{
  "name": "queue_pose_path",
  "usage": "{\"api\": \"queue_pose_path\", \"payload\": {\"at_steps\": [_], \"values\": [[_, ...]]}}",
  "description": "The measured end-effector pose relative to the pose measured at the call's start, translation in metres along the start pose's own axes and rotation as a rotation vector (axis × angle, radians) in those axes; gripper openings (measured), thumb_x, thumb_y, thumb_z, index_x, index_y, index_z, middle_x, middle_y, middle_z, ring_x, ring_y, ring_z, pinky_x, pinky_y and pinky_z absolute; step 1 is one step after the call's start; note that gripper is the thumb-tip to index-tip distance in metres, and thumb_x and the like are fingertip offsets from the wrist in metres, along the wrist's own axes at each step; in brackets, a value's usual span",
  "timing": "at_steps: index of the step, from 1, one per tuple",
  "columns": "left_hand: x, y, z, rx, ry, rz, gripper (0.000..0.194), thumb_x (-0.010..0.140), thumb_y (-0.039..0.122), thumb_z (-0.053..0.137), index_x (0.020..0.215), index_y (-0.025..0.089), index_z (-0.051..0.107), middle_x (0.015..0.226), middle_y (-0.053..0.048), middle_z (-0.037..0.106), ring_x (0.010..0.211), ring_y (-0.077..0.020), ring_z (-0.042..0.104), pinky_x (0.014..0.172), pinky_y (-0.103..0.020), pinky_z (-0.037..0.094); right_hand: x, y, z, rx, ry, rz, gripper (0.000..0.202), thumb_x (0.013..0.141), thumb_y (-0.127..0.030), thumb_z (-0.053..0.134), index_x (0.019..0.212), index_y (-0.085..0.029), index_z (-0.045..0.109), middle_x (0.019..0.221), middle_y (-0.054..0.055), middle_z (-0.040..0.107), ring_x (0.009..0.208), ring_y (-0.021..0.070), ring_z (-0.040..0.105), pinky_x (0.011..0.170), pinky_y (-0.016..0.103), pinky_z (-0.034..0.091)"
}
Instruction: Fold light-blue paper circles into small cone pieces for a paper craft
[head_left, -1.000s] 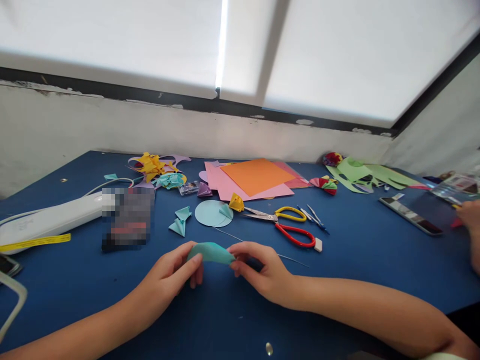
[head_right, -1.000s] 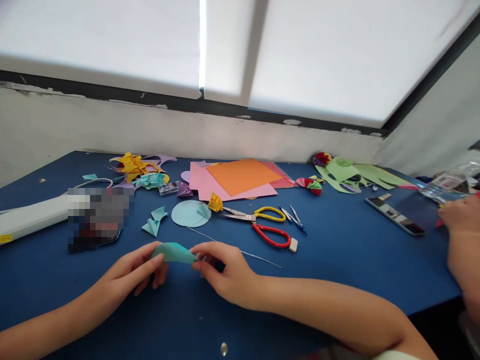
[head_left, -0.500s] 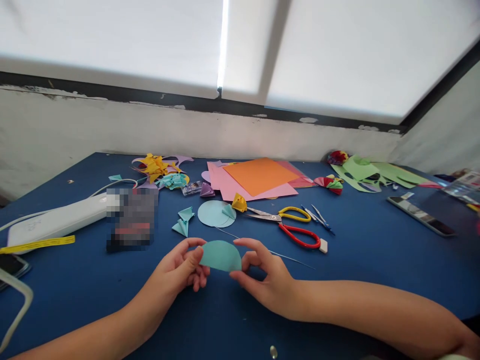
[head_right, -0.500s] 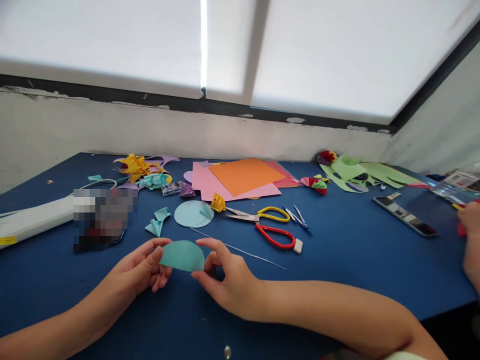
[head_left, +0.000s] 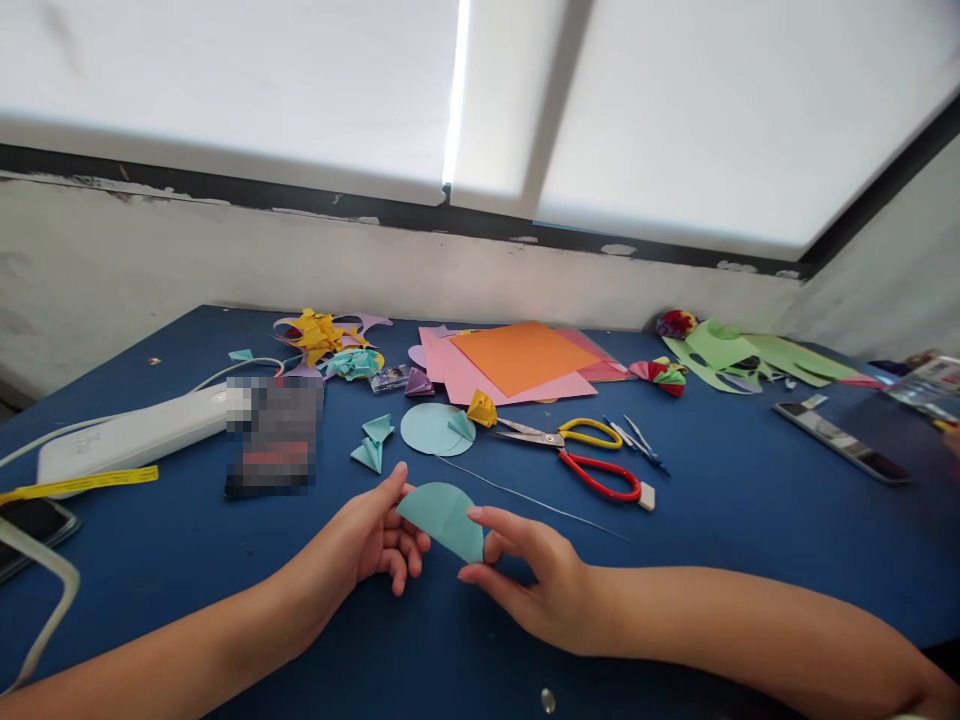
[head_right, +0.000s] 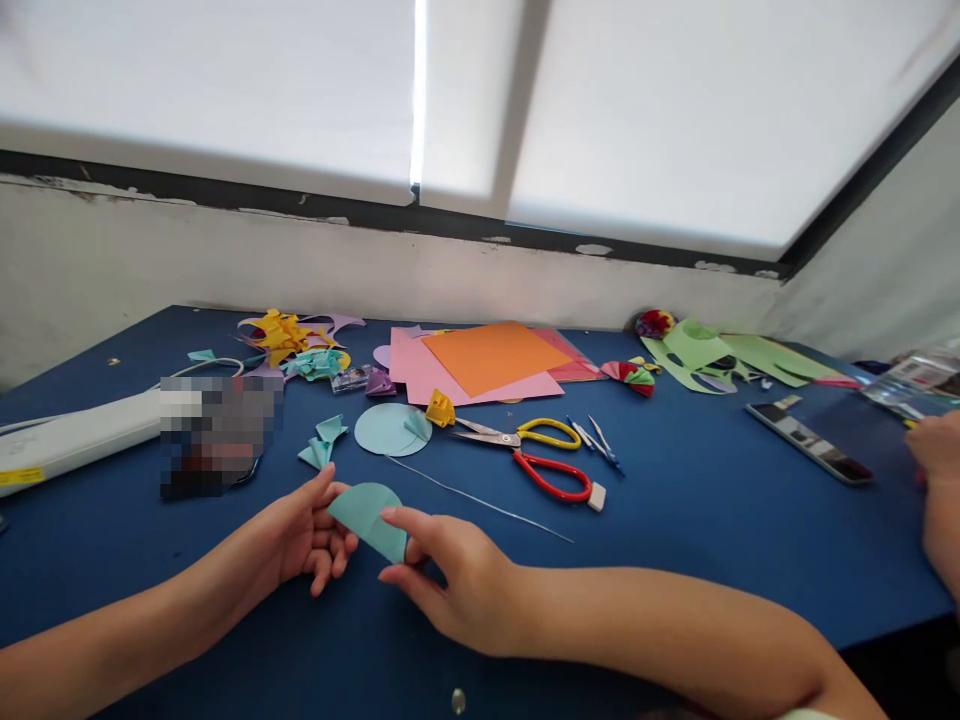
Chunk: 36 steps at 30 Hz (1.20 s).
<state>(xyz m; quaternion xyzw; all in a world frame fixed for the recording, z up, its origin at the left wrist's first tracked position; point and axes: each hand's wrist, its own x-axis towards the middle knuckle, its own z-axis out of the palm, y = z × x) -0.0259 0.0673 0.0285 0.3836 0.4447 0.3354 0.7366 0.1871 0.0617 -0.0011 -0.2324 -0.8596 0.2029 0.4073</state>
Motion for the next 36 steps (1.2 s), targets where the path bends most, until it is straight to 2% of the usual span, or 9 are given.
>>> {"api": "queue_pose_path", "payload": {"at_steps": [3, 6, 8, 13, 18, 23, 30, 33, 36], "values": [[0.001, 0.001, 0.002, 0.038, 0.024, -0.003, 0.054, 0.07, 0.068, 0.055, 0.073, 0.013, 0.054, 0.058, -0.001, 0.057, 0.048, -0.0128, 0.054, 0.039, -0.021, 0.041, 0.0, 0.0, -0.001, -0.079, -0.016, -0.089, 0.043, 0.09, -0.025, 0.05, 0.13, -0.022, 0.034, 0.075, -0.001, 0.059, 0.062, 0.0106, 0.054, 0.064, 0.022, 0.048], [0.001, 0.0, 0.003, 0.067, 0.044, 0.003, 0.053, 0.068, 0.067, 0.059, 0.073, 0.014, 0.055, 0.056, 0.0, 0.056, 0.047, -0.0126, 0.053, 0.039, -0.021, 0.041, 0.002, 0.002, -0.001, -0.147, -0.124, -0.308, 0.045, 0.091, -0.018, 0.047, 0.132, -0.018, 0.029, 0.073, 0.001, 0.06, 0.061, 0.0124, 0.054, 0.061, 0.025, 0.046], [0.0, -0.001, 0.003, 0.09, 0.056, -0.002, 0.051, 0.067, 0.064, 0.061, 0.078, 0.015, 0.056, 0.054, 0.002, 0.054, 0.047, -0.012, 0.052, 0.041, -0.021, 0.041, 0.003, 0.002, -0.001, -0.184, -0.188, -0.403, 0.046, 0.091, -0.015, 0.044, 0.133, -0.014, 0.026, 0.073, 0.002, 0.06, 0.061, 0.0134, 0.055, 0.061, 0.026, 0.045], [-0.004, -0.005, 0.002, 0.115, 0.028, 0.094, 0.045, 0.075, 0.059, 0.059, 0.085, 0.015, 0.057, 0.061, 0.003, 0.054, 0.05, -0.0084, 0.05, 0.05, -0.02, 0.04, 0.006, 0.0, -0.001, -0.2, -0.166, -0.284, 0.043, 0.092, -0.017, 0.043, 0.132, -0.016, 0.026, 0.074, 0.003, 0.062, 0.058, 0.0131, 0.052, 0.06, 0.026, 0.045], [-0.007, -0.009, -0.001, 0.066, 0.01, 0.155, 0.035, 0.083, 0.05, 0.055, 0.096, 0.018, 0.055, 0.071, 0.002, 0.054, 0.061, -0.0106, 0.052, 0.056, -0.022, 0.042, 0.003, -0.002, 0.0, -0.21, -0.097, -0.23, 0.041, 0.093, -0.017, 0.041, 0.132, -0.016, 0.029, 0.077, 0.003, 0.064, 0.063, 0.0136, 0.057, 0.065, 0.027, 0.048], [-0.011, -0.011, 0.003, -0.05, -0.002, 0.193, 0.033, 0.079, 0.037, 0.061, 0.104, 0.019, 0.05, 0.073, 0.001, 0.056, 0.065, -0.0134, 0.054, 0.06, -0.025, 0.042, -0.001, -0.005, 0.001, -0.203, 0.006, -0.128, 0.044, 0.09, -0.015, 0.044, 0.132, -0.018, 0.032, 0.082, 0.004, 0.064, 0.065, 0.0136, 0.059, 0.066, 0.027, 0.051], [-0.014, -0.01, 0.011, -0.039, -0.032, 0.217, 0.028, 0.085, 0.04, 0.053, 0.099, 0.017, 0.05, 0.073, -0.001, 0.056, 0.066, -0.0131, 0.051, 0.061, -0.025, 0.04, 0.0, -0.002, 0.002, -0.288, 0.02, -0.246, 0.043, 0.09, -0.014, 0.046, 0.13, -0.015, 0.032, 0.072, 0.001, 0.06, 0.057, 0.0127, 0.053, 0.061, 0.026, 0.049], [-0.012, -0.01, 0.009, -0.008, -0.037, 0.221, 0.029, 0.086, 0.046, 0.051, 0.09, 0.017, 0.05, 0.071, 0.0, 0.055, 0.063, -0.0125, 0.051, 0.058, -0.025, 0.04, 0.0, 0.001, 0.002, -0.305, -0.033, -0.283, 0.043, 0.089, -0.012, 0.045, 0.13, -0.013, 0.031, 0.07, 0.001, 0.058, 0.057, 0.0128, 0.05, 0.058, 0.027, 0.047], [-0.011, -0.012, 0.008, 0.02, -0.037, 0.217, 0.039, 0.083, 0.057, 0.048, 0.082, 0.018, 0.048, 0.065, 0.001, 0.055, 0.059, -0.0126, 0.051, 0.054, -0.024, 0.04, 0.001, 0.003, 0.0, -0.306, -0.118, -0.391, 0.044, 0.088, -0.009, 0.044, 0.13, -0.007, 0.03, 0.07, 0.004, 0.058, 0.058, 0.0141, 0.05, 0.058, 0.029, 0.046]]}}
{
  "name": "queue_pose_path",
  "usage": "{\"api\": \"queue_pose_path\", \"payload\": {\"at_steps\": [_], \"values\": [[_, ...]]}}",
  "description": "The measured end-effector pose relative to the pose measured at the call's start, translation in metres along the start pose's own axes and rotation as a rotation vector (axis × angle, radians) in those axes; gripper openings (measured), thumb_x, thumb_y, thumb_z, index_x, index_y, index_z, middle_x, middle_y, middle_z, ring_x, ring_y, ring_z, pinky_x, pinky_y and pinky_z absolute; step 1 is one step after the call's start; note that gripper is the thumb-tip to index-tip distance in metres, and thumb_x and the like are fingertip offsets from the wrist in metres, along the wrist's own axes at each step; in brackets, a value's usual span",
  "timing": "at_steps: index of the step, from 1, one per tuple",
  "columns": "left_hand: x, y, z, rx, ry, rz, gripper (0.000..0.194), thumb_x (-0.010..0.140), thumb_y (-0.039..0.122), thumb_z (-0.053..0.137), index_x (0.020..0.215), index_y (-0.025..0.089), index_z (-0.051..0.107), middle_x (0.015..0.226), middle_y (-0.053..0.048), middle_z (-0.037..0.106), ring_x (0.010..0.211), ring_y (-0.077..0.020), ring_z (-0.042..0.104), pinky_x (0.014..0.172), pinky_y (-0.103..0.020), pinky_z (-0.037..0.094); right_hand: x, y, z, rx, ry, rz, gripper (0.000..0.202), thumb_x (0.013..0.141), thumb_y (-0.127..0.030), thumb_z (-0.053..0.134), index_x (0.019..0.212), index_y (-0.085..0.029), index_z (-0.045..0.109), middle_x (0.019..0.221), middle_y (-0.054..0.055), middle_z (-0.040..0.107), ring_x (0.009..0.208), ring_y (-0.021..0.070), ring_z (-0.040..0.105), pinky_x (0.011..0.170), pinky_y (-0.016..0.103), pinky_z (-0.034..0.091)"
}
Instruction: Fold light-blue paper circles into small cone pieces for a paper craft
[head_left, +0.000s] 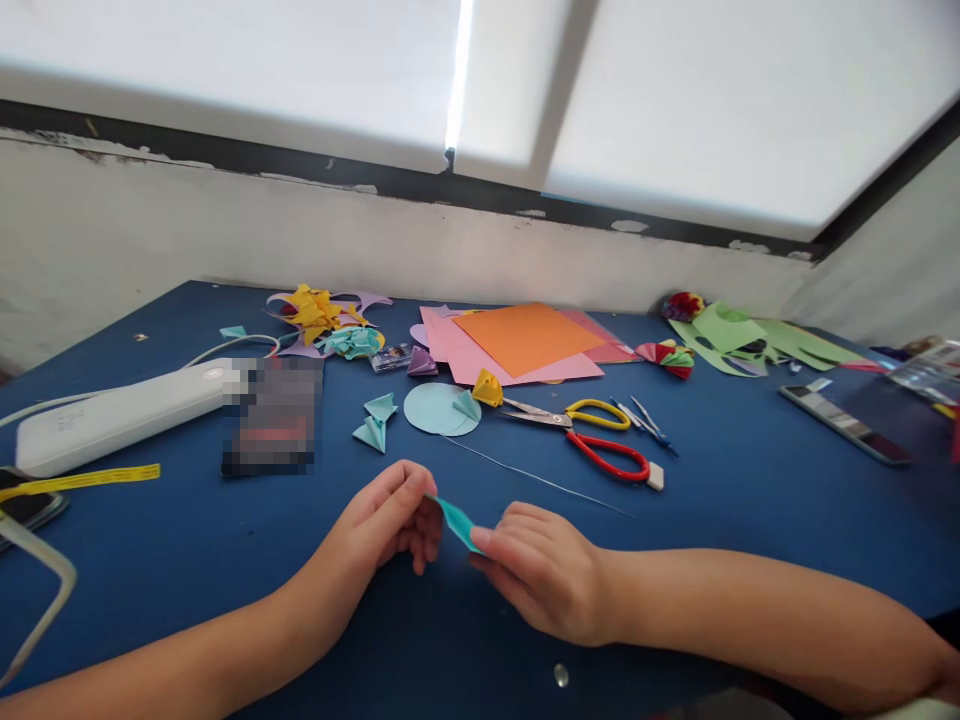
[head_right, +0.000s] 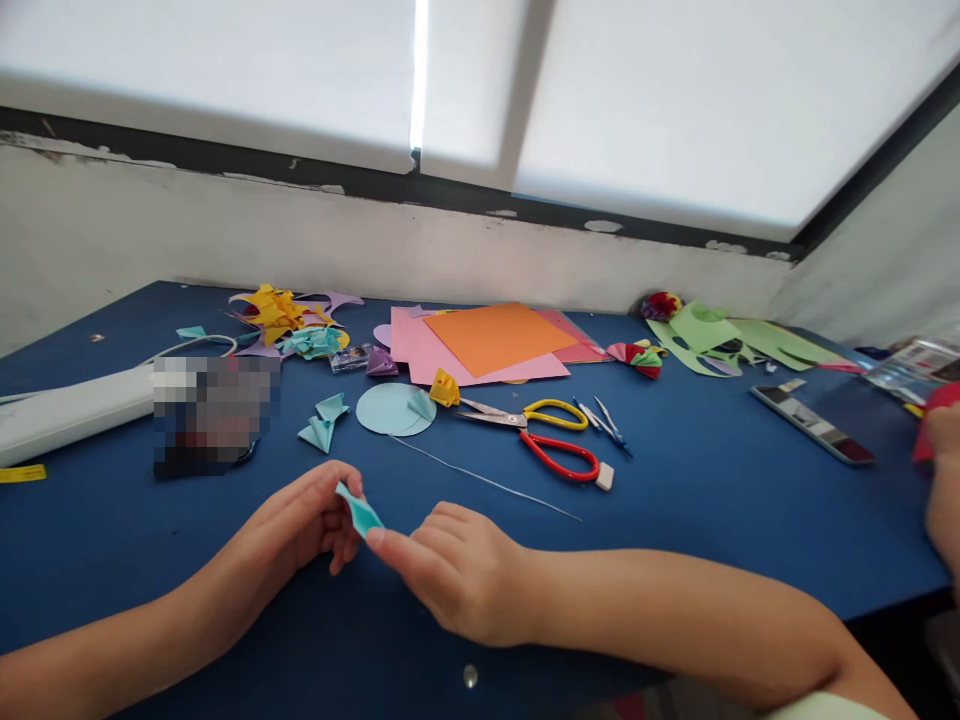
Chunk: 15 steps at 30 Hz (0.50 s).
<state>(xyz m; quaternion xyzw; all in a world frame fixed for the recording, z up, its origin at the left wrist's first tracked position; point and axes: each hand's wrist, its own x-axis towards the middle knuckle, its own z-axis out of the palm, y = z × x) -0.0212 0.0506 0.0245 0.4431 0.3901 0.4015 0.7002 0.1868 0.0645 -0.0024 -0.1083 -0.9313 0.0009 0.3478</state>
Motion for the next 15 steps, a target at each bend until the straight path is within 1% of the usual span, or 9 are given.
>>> {"api": "queue_pose_path", "payload": {"at_steps": [2, 4, 7, 10, 13, 15], "values": [[0.0, -0.002, 0.0, 0.033, 0.012, 0.004, 0.04, 0.081, 0.059, 0.051, 0.082, 0.019, 0.047, 0.061, 0.002, 0.054, 0.057, -0.0118, 0.05, 0.052, -0.023, 0.039, 0.001, 0.001, -0.001, -0.01, -0.028, -0.092, 0.045, 0.088, -0.009, 0.043, 0.131, -0.004, 0.03, 0.069, 0.005, 0.058, 0.06, 0.0153, 0.051, 0.057, 0.03, 0.046], [0.0, -0.003, 0.001, 0.067, 0.032, 0.014, 0.038, 0.08, 0.056, 0.055, 0.082, 0.019, 0.047, 0.06, 0.003, 0.054, 0.055, -0.0105, 0.049, 0.051, -0.022, 0.039, 0.001, 0.001, -0.002, -0.014, -0.034, -0.124, 0.046, 0.088, -0.009, 0.044, 0.131, -0.003, 0.03, 0.068, 0.005, 0.059, 0.06, 0.0158, 0.052, 0.058, 0.03, 0.046], [-0.001, -0.004, 0.002, 0.092, 0.033, 0.029, 0.036, 0.08, 0.053, 0.058, 0.084, 0.019, 0.046, 0.06, 0.003, 0.054, 0.054, -0.0096, 0.049, 0.051, -0.021, 0.039, 0.002, -0.001, -0.002, -0.001, -0.022, -0.099, 0.046, 0.086, -0.007, 0.045, 0.13, -0.002, 0.032, 0.068, 0.005, 0.06, 0.061, 0.0158, 0.052, 0.06, 0.031, 0.047], [-0.002, -0.004, 0.001, 0.127, 0.011, 0.052, 0.035, 0.081, 0.05, 0.057, 0.091, 0.018, 0.046, 0.063, 0.002, 0.056, 0.057, -0.0102, 0.049, 0.053, -0.022, 0.039, 0.006, -0.003, -0.002, 0.017, -0.002, -0.08, 0.044, 0.086, -0.008, 0.048, 0.128, -0.002, 0.034, 0.069, 0.005, 0.061, 0.06, 0.0154, 0.053, 0.059, 0.029, 0.047], [-0.003, -0.003, 0.0, 0.155, -0.005, 0.072, 0.037, 0.082, 0.046, 0.058, 0.103, 0.019, 0.045, 0.07, 0.001, 0.056, 0.064, -0.012, 0.05, 0.058, -0.023, 0.04, 0.01, -0.005, -0.004, 0.068, 0.019, -0.009, 0.045, 0.086, -0.015, 0.053, 0.126, -0.004, 0.036, 0.075, 0.008, 0.063, 0.062, 0.015, 0.055, 0.059, 0.028, 0.048], [-0.004, -0.003, -0.001, 0.151, -0.011, 0.069, 0.038, 0.082, 0.043, 0.058, 0.109, 0.02, 0.043, 0.075, 0.001, 0.055, 0.068, -0.0128, 0.05, 0.06, -0.024, 0.041, 0.012, -0.005, -0.005, 0.115, 0.024, 0.015, 0.047, 0.087, -0.023, 0.055, 0.126, -0.004, 0.036, 0.08, 0.01, 0.063, 0.068, 0.0161, 0.058, 0.064, 0.029, 0.05]]}}
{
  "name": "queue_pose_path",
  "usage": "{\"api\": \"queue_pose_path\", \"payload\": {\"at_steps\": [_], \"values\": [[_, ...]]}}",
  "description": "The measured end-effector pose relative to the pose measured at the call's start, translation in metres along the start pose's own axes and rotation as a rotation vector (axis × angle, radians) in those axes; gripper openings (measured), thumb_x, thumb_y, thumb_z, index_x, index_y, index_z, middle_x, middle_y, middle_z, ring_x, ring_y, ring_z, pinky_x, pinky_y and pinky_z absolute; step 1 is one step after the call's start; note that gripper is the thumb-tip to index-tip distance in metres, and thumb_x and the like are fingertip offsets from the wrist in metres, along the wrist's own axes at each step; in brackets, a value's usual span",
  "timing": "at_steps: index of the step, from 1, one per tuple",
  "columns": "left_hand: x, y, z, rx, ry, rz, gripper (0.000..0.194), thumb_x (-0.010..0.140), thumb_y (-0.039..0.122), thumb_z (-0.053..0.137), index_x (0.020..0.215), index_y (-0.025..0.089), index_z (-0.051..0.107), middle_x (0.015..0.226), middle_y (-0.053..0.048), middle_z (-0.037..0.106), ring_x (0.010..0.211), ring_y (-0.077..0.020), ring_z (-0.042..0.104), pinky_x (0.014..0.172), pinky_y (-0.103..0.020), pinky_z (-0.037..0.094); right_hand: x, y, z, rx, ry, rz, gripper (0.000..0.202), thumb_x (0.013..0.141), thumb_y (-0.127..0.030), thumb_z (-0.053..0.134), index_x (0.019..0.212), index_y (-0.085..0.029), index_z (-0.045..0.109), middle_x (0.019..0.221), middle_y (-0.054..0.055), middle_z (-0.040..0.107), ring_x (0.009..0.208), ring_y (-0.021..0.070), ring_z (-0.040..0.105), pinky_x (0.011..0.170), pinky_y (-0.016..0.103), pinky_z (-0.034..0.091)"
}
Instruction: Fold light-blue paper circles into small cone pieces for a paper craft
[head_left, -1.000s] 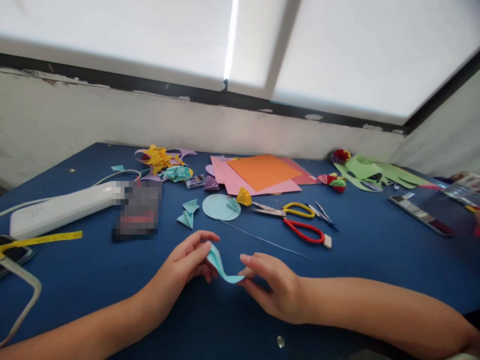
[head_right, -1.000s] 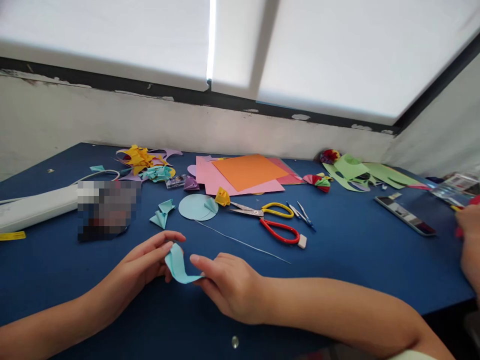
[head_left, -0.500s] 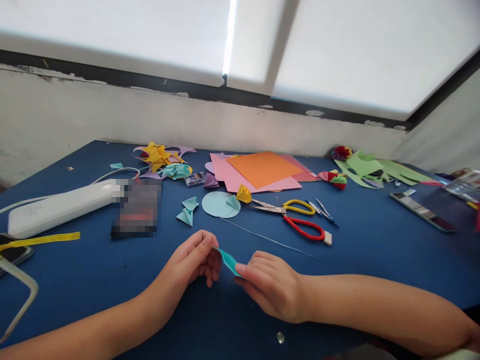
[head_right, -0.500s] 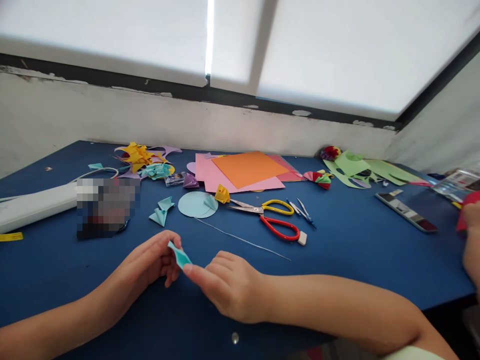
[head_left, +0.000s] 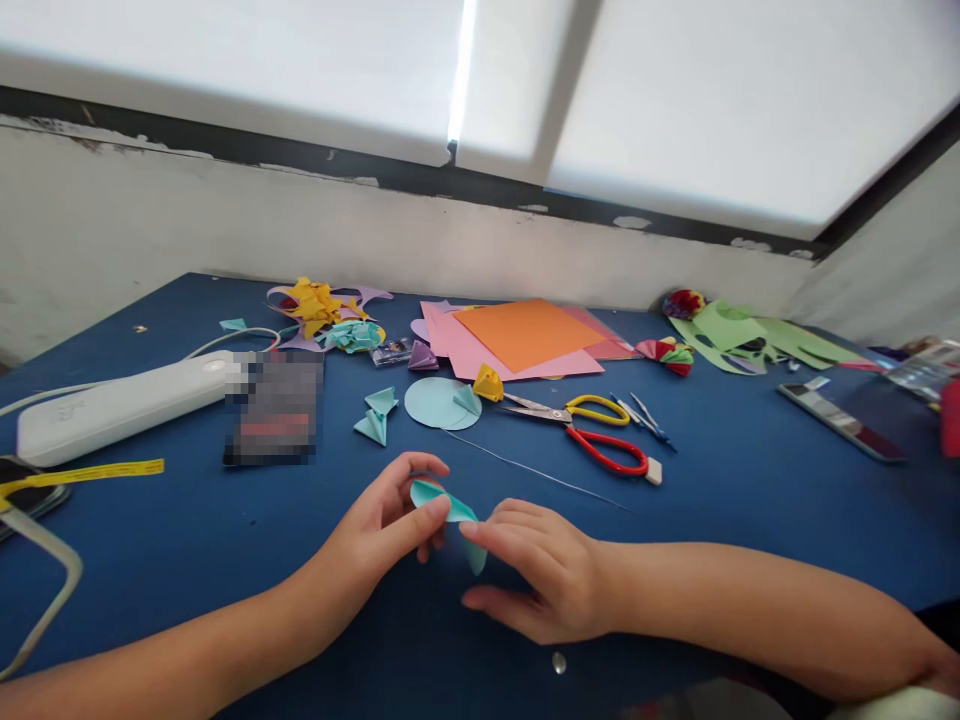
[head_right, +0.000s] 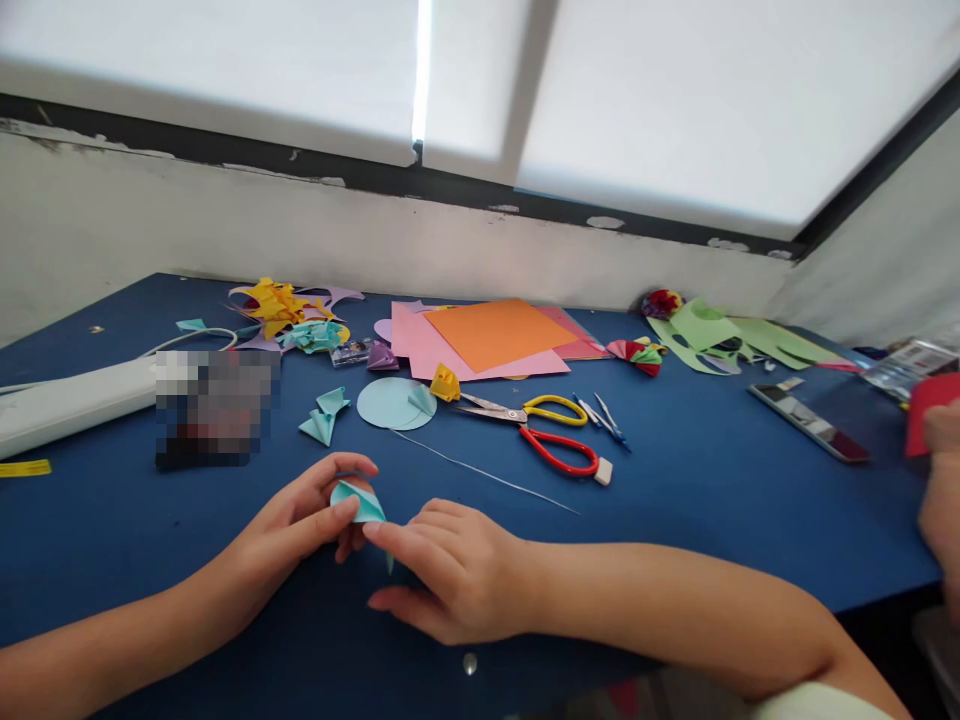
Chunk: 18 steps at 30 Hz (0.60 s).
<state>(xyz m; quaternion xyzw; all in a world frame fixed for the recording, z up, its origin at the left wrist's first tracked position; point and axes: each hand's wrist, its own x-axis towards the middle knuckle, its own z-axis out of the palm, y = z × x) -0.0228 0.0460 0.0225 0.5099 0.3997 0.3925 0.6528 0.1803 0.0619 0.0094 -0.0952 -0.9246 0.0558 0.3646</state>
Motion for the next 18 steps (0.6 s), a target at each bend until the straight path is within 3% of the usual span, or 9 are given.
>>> {"api": "queue_pose_path", "payload": {"at_steps": [4, 7, 11, 18], "values": [[-0.001, 0.001, -0.001, -0.033, -0.004, -0.015, 0.041, 0.078, 0.034, 0.06, 0.112, 0.021, 0.042, 0.079, 0.002, 0.053, 0.066, -0.0115, 0.048, 0.059, -0.023, 0.039, 0.001, 0.001, -0.001, 0.061, 0.002, -0.025, 0.051, 0.088, -0.034, 0.054, 0.125, -0.003, 0.038, 0.089, 0.013, 0.064, 0.081, 0.0181, 0.061, 0.072, 0.03, 0.05], [0.0, 0.002, -0.003, -0.06, -0.01, -0.04, 0.035, 0.076, 0.027, 0.057, 0.108, 0.02, 0.046, 0.07, 0.004, 0.049, 0.059, -0.01, 0.041, 0.054, -0.022, 0.034, 0.0, 0.003, -0.002, 0.055, -0.058, -0.049, 0.046, 0.087, -0.034, 0.055, 0.121, -0.006, 0.042, 0.09, 0.013, 0.064, 0.081, 0.0187, 0.062, 0.071, 0.032, 0.049], [-0.001, 0.007, -0.003, 0.01, -0.037, -0.119, 0.019, 0.073, 0.026, 0.052, 0.091, 0.018, 0.054, 0.061, 0.006, 0.04, 0.054, -0.009, 0.03, 0.048, -0.021, 0.023, -0.002, 0.004, -0.003, 0.05, -0.064, -0.023, 0.035, 0.088, -0.027, 0.051, 0.117, -0.011, 0.043, 0.09, 0.011, 0.063, 0.078, 0.0179, 0.061, 0.067, 0.032, 0.047], [-0.002, 0.017, 0.0, 0.148, -0.04, -0.163, 0.01, 0.07, 0.024, 0.047, 0.071, 0.017, 0.054, 0.056, 0.006, 0.035, 0.053, -0.01, 0.027, 0.049, -0.022, 0.021, -0.002, 0.007, -0.006, 0.186, -0.033, 0.045, 0.033, 0.09, -0.034, 0.044, 0.116, -0.014, 0.039, 0.093, 0.011, 0.06, 0.08, 0.0172, 0.059, 0.068, 0.031, 0.046]]}}
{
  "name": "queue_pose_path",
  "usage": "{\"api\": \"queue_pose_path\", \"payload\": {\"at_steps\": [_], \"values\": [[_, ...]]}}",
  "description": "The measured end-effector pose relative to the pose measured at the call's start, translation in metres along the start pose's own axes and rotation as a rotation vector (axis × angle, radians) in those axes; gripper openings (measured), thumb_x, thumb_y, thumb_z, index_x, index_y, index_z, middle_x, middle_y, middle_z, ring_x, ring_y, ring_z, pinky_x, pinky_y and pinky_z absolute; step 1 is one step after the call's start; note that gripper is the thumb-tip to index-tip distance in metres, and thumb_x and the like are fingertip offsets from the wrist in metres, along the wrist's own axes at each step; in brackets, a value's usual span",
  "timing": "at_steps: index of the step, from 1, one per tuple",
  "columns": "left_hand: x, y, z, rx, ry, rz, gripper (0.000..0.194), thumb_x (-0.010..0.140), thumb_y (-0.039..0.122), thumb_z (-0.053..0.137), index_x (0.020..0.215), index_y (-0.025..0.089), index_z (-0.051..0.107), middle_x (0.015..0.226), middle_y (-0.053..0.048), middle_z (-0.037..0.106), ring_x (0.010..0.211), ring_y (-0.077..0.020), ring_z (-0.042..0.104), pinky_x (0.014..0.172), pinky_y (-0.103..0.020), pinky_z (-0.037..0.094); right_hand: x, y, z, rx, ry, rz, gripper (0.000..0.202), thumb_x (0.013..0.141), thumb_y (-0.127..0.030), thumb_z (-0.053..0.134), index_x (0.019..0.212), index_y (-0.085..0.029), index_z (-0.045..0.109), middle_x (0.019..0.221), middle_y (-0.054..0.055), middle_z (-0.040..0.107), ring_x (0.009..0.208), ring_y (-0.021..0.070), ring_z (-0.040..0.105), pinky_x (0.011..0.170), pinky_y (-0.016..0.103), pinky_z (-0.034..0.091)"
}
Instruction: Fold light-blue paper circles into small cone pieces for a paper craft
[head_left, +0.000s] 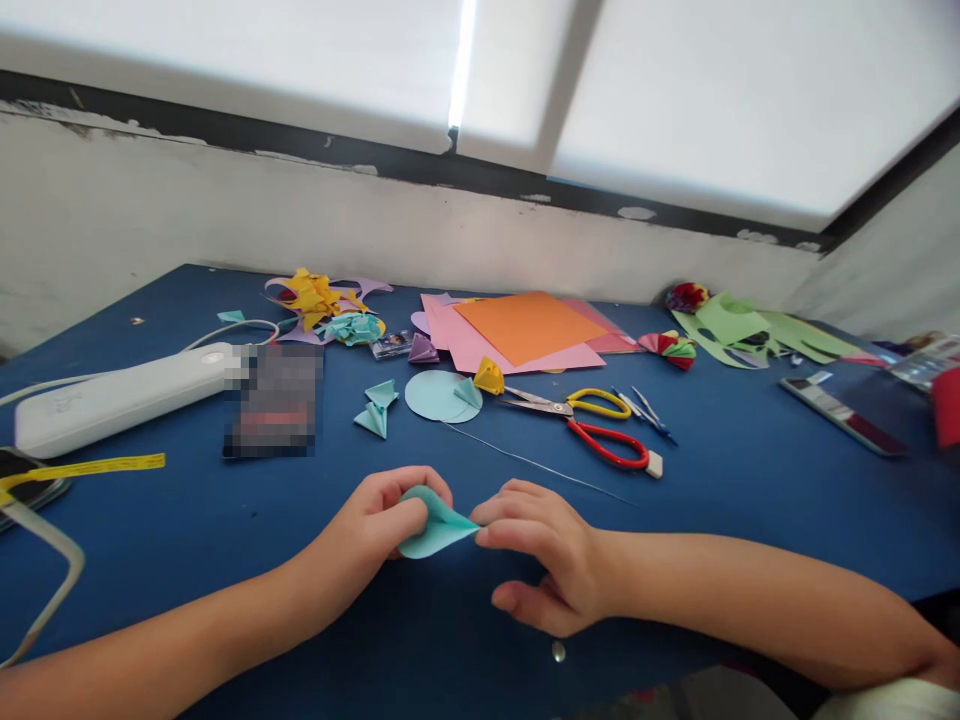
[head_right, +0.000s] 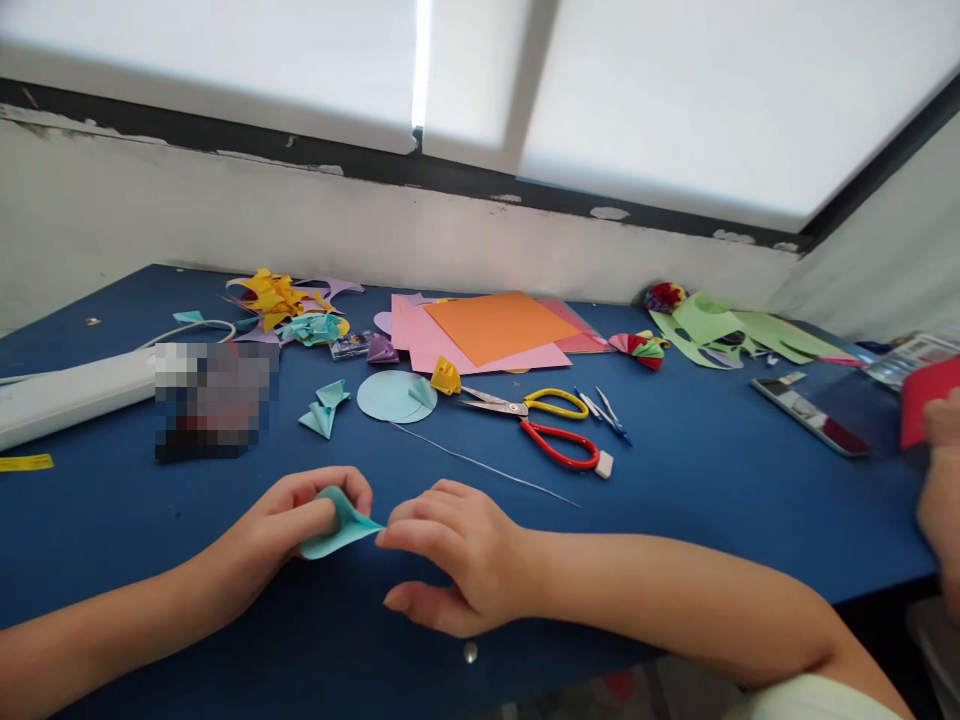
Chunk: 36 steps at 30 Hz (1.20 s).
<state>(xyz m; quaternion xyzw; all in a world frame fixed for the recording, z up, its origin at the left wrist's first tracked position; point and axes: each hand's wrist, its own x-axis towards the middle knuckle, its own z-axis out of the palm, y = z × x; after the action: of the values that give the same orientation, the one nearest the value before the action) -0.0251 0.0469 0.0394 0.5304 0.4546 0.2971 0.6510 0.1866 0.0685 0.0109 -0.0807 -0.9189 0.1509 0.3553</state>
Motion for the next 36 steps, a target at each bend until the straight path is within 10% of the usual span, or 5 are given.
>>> {"api": "queue_pose_path", "payload": {"at_steps": [8, 13, 22, 27, 36], "values": [[0.004, -0.003, 0.005, 0.076, 0.043, 0.036, 0.009, 0.071, 0.024, 0.058, 0.071, 0.017, 0.063, 0.06, 0.003, 0.053, 0.055, -0.0107, 0.043, 0.051, -0.02, 0.033, 0.003, -0.002, 0.0, -0.033, -0.068, 0.109, 0.025, 0.088, -0.026, 0.049, 0.11, -0.015, 0.046, 0.094, 0.01, 0.061, 0.08, 0.0159, 0.058, 0.07, 0.029, 0.048], [0.004, -0.003, 0.007, 0.058, -0.015, -0.052, 0.03, 0.08, 0.044, 0.058, 0.084, 0.015, 0.067, 0.048, 0.006, 0.045, 0.04, -0.007, 0.033, 0.039, -0.019, 0.024, -0.004, 0.0, 0.003, 0.077, 0.117, 0.315, 0.04, 0.088, -0.021, 0.049, 0.125, -0.016, 0.034, 0.093, 0.008, 0.061, 0.078, 0.0129, 0.06, 0.072, 0.026, 0.051], [0.005, -0.007, 0.0, -0.175, 0.149, -0.09, 0.036, 0.07, 0.047, 0.07, 0.089, 0.016, 0.069, 0.064, -0.001, 0.064, 0.056, -0.0158, 0.056, 0.051, -0.024, 0.043, -0.002, -0.001, -0.007, -0.637, 0.125, -0.166, 0.046, 0.077, -0.061, 0.057, 0.104, -0.023, 0.06, 0.117, 0.012, 0.057, 0.11, 0.0288, 0.053, 0.096, 0.052, 0.034], [0.005, -0.008, -0.002, -0.265, 0.111, -0.123, 0.035, 0.068, 0.044, 0.073, 0.09, 0.017, 0.069, 0.064, -0.002, 0.066, 0.057, -0.0167, 0.059, 0.052, -0.025, 0.046, 0.0, -0.001, -0.01, -0.763, 0.09, -0.253, 0.009, 0.08, -0.025, 0.067, 0.088, -0.025, 0.065, 0.112, -0.001, 0.065, 0.112, 0.0191, 0.053, 0.105, 0.048, 0.029], [0.003, -0.01, 0.0, -0.102, 0.089, 0.027, 0.033, 0.075, 0.037, 0.067, 0.103, 0.019, 0.069, 0.071, -0.003, 0.067, 0.065, -0.0183, 0.058, 0.059, -0.026, 0.047, -0.003, 0.005, -0.009, -0.508, 0.106, 0.033, 0.015, 0.083, -0.011, 0.054, 0.095, -0.018, 0.059, 0.108, 0.006, 0.065, 0.104, 0.0205, 0.056, 0.094, 0.045, 0.037]]}}
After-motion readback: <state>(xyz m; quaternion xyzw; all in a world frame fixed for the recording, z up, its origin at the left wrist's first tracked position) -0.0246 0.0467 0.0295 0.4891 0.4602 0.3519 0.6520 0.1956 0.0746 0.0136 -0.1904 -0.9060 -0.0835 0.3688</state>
